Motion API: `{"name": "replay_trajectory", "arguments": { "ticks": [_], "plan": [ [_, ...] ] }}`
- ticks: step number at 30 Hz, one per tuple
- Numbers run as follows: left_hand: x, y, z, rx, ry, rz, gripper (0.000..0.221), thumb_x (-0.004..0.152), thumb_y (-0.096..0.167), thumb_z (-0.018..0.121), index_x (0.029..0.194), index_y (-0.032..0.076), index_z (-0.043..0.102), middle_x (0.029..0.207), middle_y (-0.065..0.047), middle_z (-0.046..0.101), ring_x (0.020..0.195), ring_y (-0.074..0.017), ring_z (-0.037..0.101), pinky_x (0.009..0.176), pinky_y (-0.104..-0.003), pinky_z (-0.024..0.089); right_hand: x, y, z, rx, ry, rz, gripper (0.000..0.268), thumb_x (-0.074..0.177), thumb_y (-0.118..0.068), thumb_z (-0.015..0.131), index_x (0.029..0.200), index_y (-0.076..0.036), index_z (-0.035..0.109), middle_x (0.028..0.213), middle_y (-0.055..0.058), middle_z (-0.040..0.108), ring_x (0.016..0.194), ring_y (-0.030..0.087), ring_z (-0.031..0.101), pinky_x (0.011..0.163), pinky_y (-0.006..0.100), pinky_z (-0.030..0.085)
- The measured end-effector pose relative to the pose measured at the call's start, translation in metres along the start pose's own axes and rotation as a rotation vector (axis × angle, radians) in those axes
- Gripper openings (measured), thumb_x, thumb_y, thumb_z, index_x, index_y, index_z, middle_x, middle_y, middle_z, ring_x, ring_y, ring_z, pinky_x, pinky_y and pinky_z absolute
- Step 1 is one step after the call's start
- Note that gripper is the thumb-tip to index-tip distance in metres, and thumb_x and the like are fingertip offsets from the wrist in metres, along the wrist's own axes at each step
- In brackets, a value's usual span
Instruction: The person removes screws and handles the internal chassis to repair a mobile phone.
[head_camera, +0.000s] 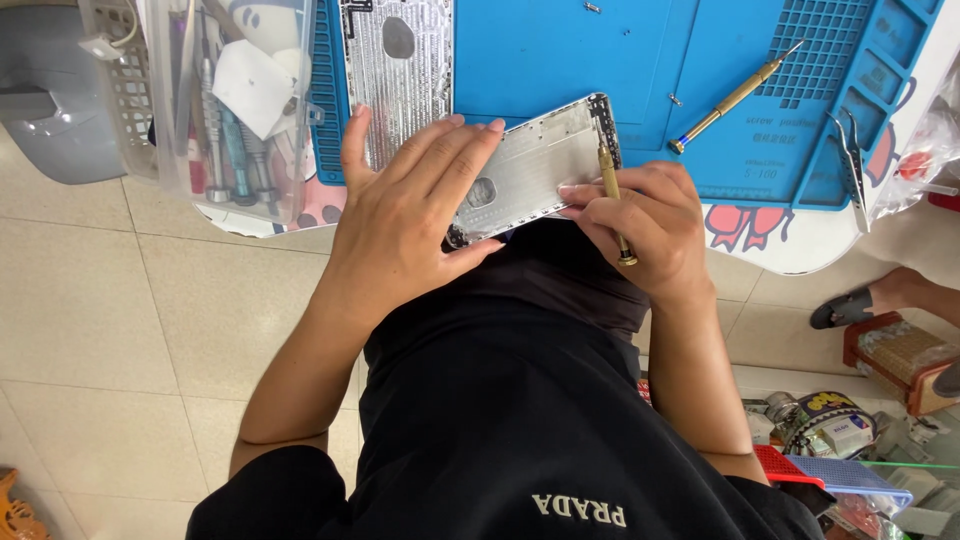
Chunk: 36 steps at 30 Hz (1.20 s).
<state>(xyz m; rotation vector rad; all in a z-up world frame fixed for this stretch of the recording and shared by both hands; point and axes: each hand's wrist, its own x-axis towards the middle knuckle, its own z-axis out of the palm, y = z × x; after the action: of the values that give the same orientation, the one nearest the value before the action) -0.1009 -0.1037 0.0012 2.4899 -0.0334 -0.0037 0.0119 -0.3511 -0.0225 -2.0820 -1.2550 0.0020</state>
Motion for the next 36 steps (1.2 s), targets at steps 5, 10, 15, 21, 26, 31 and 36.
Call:
{"name": "replay_trajectory", "arguments": {
  "ticks": [5, 10, 15, 21, 26, 31, 36],
  "plan": [
    [-0.003, -0.005, 0.003, 0.012, 0.001, 0.021, 0.103, 0.07, 0.046, 0.094, 0.154, 0.01, 0.047, 0.144, -0.01, 0.059, 0.14, -0.0273, 0.05, 0.12, -0.069, 0.008, -0.001, -0.002, -0.002, 0.028, 0.008, 0.024, 0.019, 0.087, -0.01, 0.085, 0.092, -0.012, 0.067, 0.106, -0.001, 0.078, 0.101, 0.02, 0.072, 0.083, 0.035, 0.049],
    [-0.003, -0.002, 0.007, 0.054, 0.012, -0.007, 0.106, 0.066, 0.049, 0.093, 0.155, 0.013, 0.047, 0.153, -0.015, 0.052, 0.146, -0.031, 0.042, 0.12, -0.067, 0.012, -0.001, 0.0, -0.005, 0.034, 0.009, 0.039, 0.016, 0.088, -0.009, 0.082, 0.093, -0.011, 0.067, 0.107, -0.001, 0.078, 0.102, 0.02, 0.072, 0.084, 0.035, 0.05],
    [-0.008, -0.005, 0.015, 0.03, 0.048, 0.009, 0.102, 0.072, 0.05, 0.096, 0.154, 0.011, 0.049, 0.147, -0.009, 0.055, 0.145, -0.0302, 0.042, 0.121, -0.066, 0.013, -0.006, 0.006, -0.012, 0.027, -0.005, 0.063, 0.02, 0.087, -0.008, 0.085, 0.096, -0.011, 0.068, 0.107, -0.001, 0.079, 0.103, 0.019, 0.072, 0.088, 0.035, 0.049],
    [-0.009, -0.009, 0.022, 0.007, 0.111, 0.026, 0.097, 0.077, 0.046, 0.097, 0.154, 0.01, 0.05, 0.149, -0.009, 0.057, 0.147, -0.0293, 0.045, 0.123, -0.064, 0.011, -0.015, 0.022, -0.024, -0.052, 0.108, 0.15, 0.024, 0.097, 0.002, 0.087, 0.101, -0.011, 0.067, 0.11, 0.001, 0.079, 0.101, 0.021, 0.068, 0.092, 0.034, 0.047],
    [-0.01, -0.012, 0.023, 0.009, 0.11, 0.046, 0.098, 0.079, 0.046, 0.098, 0.155, 0.009, 0.05, 0.153, -0.007, 0.057, 0.149, -0.0285, 0.045, 0.124, -0.063, 0.009, 0.005, 0.028, -0.034, -0.124, 0.13, 0.25, 0.022, 0.1, 0.008, 0.078, 0.109, -0.004, 0.062, 0.112, 0.005, 0.074, 0.102, 0.02, 0.065, 0.092, 0.03, 0.049],
    [-0.009, -0.011, 0.021, 0.003, 0.106, 0.015, 0.104, 0.072, 0.052, 0.099, 0.155, 0.01, 0.051, 0.152, -0.008, 0.055, 0.148, -0.0291, 0.045, 0.123, -0.064, 0.009, 0.021, 0.024, -0.034, -0.163, 0.093, 0.287, 0.026, 0.092, 0.009, 0.076, 0.109, -0.002, 0.06, 0.109, 0.006, 0.07, 0.095, 0.02, 0.062, 0.086, 0.03, 0.049],
    [-0.012, -0.014, 0.019, -0.027, 0.129, 0.022, 0.109, 0.072, 0.066, 0.096, 0.155, 0.011, 0.05, 0.154, -0.01, 0.052, 0.148, -0.0307, 0.043, 0.123, -0.063, 0.008, 0.028, 0.023, -0.037, -0.12, 0.065, 0.353, 0.029, 0.09, 0.012, 0.074, 0.107, 0.001, 0.054, 0.102, 0.007, 0.072, 0.088, 0.02, 0.064, 0.074, 0.028, 0.048]
  ]
}}
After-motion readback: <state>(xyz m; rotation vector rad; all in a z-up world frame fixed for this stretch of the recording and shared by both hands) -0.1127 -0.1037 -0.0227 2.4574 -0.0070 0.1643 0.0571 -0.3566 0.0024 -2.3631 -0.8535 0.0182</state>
